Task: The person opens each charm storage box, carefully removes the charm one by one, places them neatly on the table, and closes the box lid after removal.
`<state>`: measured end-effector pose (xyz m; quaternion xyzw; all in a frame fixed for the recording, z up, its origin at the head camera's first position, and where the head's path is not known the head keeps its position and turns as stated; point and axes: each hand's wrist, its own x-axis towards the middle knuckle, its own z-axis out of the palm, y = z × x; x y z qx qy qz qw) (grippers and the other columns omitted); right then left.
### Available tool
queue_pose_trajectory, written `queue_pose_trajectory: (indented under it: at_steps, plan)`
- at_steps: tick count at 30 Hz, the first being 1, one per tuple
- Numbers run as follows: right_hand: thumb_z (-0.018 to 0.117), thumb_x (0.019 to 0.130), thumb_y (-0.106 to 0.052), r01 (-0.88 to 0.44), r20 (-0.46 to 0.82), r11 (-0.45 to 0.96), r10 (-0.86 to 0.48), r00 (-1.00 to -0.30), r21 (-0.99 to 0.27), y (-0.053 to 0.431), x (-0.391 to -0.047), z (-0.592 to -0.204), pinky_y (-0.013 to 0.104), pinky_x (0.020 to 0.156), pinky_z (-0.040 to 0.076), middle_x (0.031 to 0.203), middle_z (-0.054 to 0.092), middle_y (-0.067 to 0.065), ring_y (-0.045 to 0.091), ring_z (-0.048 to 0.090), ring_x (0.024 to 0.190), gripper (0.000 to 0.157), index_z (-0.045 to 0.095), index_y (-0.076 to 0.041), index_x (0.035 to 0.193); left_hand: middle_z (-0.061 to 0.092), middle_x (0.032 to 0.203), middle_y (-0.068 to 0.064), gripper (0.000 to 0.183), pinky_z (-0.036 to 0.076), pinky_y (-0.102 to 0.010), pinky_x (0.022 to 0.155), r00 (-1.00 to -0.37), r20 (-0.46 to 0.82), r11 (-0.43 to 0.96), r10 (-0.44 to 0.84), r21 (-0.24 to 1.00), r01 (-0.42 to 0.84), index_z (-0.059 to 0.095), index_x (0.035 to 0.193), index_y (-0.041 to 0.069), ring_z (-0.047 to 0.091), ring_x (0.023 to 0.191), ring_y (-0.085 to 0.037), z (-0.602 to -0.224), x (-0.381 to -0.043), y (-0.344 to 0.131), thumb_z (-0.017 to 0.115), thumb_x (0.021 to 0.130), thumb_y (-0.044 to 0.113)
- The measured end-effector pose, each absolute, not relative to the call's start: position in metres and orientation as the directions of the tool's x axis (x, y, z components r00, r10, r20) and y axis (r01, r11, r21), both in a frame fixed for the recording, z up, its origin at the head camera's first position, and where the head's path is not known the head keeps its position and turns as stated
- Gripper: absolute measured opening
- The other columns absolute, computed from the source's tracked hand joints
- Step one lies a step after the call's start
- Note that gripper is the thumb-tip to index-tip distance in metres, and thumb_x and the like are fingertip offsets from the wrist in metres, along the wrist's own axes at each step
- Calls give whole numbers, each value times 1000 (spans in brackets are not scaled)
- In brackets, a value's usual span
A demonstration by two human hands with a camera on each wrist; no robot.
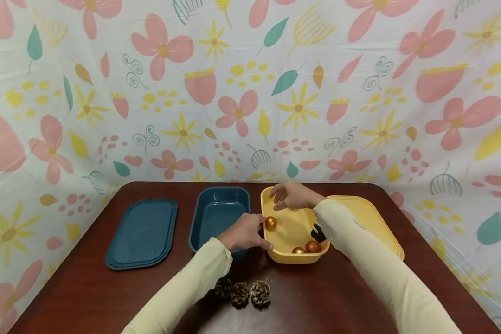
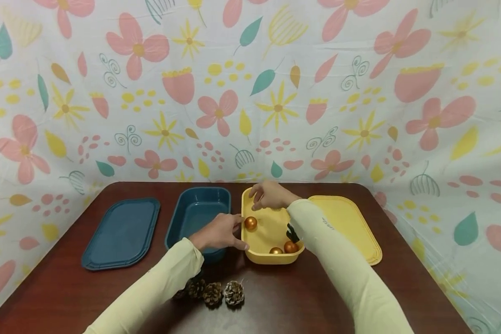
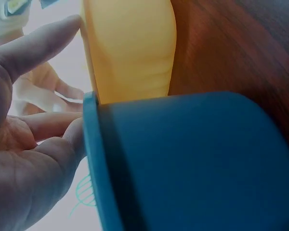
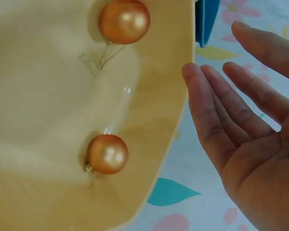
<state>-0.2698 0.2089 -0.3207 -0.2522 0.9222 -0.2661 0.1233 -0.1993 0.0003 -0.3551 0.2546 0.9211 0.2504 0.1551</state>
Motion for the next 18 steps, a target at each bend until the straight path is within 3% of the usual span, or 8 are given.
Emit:
queue_pose_trajectory:
  at_steps: [10,18]
  plan:
    - [79,84,-10,-365,-224,797,-514,-828,-482,197,-281,-348,31,79,60,107,75,16,20,71,92,39,69,0,121,68,125,-12,76,58,-33,84,-817,-142,734,560,541,409,55,145,6,67,106,-22,-357,-198,1,84,82,36]
    - [81,81,-8,-393,-250,780,-556,-793,-488,193,-285,-361,28,76,59,98,78,9,14,71,86,32,73,-4,112,68,126,-11,77,58,-31,84,-817,-131,737,562,528,422,54,146,6,67,106,-20,-357,-201,0,84,82,37]
